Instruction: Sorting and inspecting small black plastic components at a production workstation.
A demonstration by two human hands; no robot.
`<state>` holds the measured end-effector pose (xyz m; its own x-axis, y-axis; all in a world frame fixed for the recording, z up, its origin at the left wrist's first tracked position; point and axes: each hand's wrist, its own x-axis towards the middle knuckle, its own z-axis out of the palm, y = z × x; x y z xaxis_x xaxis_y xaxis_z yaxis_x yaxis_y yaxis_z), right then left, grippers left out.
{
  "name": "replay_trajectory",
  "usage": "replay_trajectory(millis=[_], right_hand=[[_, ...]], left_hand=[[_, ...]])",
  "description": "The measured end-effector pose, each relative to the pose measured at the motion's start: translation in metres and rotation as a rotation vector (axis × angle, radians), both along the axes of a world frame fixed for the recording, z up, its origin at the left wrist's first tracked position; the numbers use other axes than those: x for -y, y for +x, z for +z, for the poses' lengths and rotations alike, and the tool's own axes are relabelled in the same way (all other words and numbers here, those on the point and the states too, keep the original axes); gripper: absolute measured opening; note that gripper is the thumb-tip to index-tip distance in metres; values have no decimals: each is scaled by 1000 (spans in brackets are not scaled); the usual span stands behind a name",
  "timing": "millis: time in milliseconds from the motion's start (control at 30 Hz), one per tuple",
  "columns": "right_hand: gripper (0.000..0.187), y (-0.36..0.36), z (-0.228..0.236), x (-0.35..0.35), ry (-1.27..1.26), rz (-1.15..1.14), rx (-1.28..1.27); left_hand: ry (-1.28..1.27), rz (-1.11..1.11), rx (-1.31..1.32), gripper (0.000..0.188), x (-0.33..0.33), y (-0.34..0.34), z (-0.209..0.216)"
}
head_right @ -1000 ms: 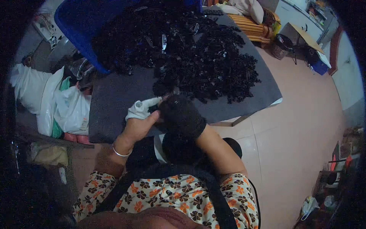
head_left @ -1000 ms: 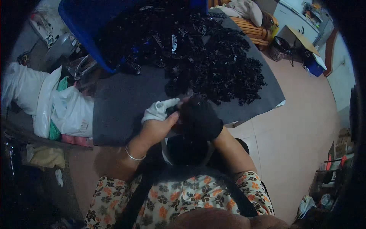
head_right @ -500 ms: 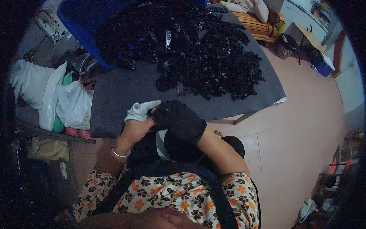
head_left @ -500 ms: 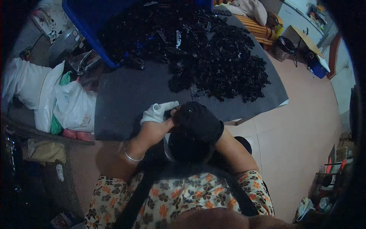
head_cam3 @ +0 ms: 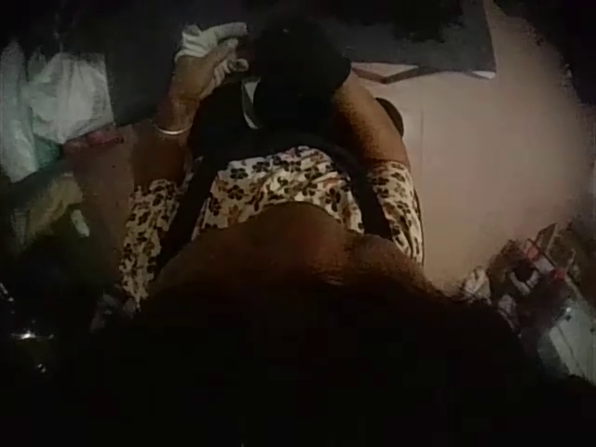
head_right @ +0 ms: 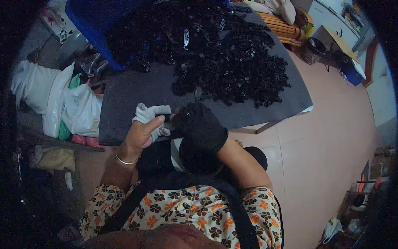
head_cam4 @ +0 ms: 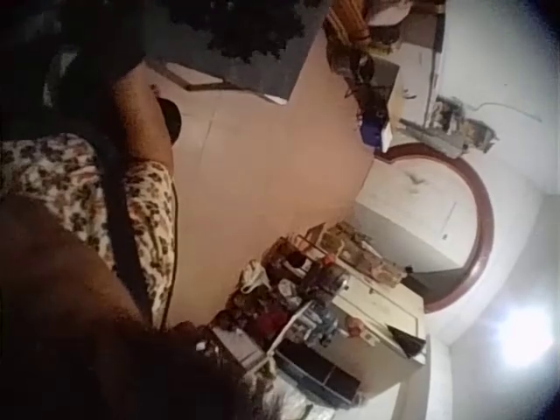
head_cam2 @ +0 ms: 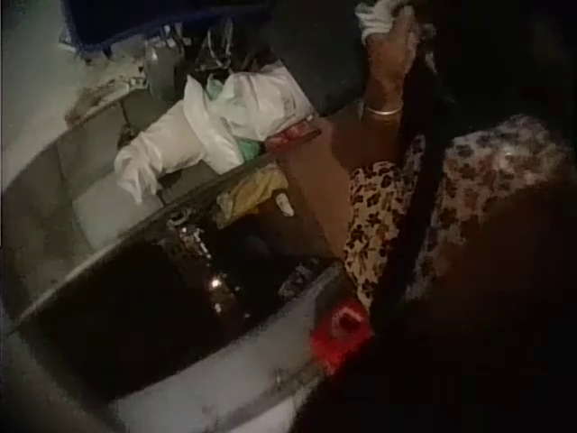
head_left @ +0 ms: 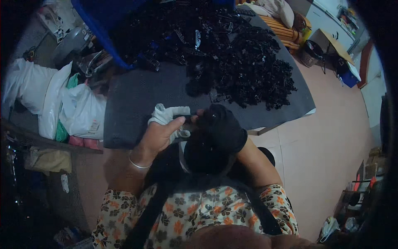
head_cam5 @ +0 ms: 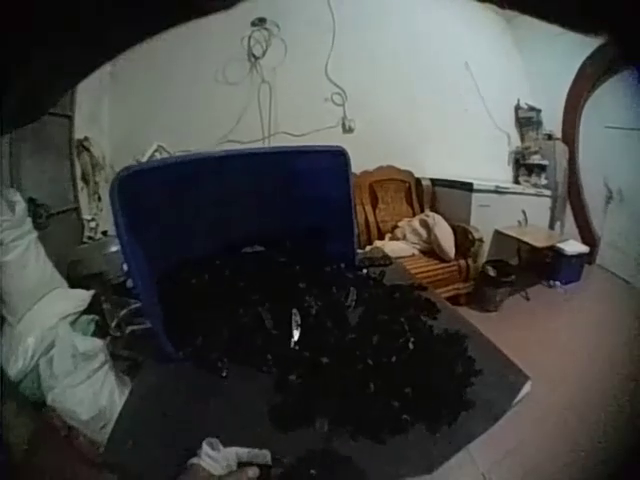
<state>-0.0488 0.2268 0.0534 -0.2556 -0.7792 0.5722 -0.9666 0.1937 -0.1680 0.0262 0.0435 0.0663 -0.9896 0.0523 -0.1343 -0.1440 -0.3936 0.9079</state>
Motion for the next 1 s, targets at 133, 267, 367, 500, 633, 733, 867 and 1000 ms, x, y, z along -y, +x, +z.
replay_trajectory(millis=[133,267,367,500,633,733,867,1000], right_hand=[[22,-1,-7,-3,25,-33,-116],[24,-1,-5,2,76,-4,14],[25,5,-1,2,-285,-42,477],[26,5,14,-3,-47,-49,834],[23,1,15,-14,4,34,875],[23,-12,15,-29,219,75,718],[23,-26,9,-33,49,-340,684],[20,-33,15,-17,96,-515,121]], left_hand=[[-112,-11,16,22,0,4,-1],[-231,5,-3,23,-2,6,-4],[-611,9,7,23,-8,11,19],[-828,13,-183,23,-8,20,11],[-861,-76,-317,28,-9,14,15],[-1034,-173,-479,33,-2,-2,19],[-1511,92,-808,43,2,-67,25],[-1734,88,-581,40,-5,-148,12]])
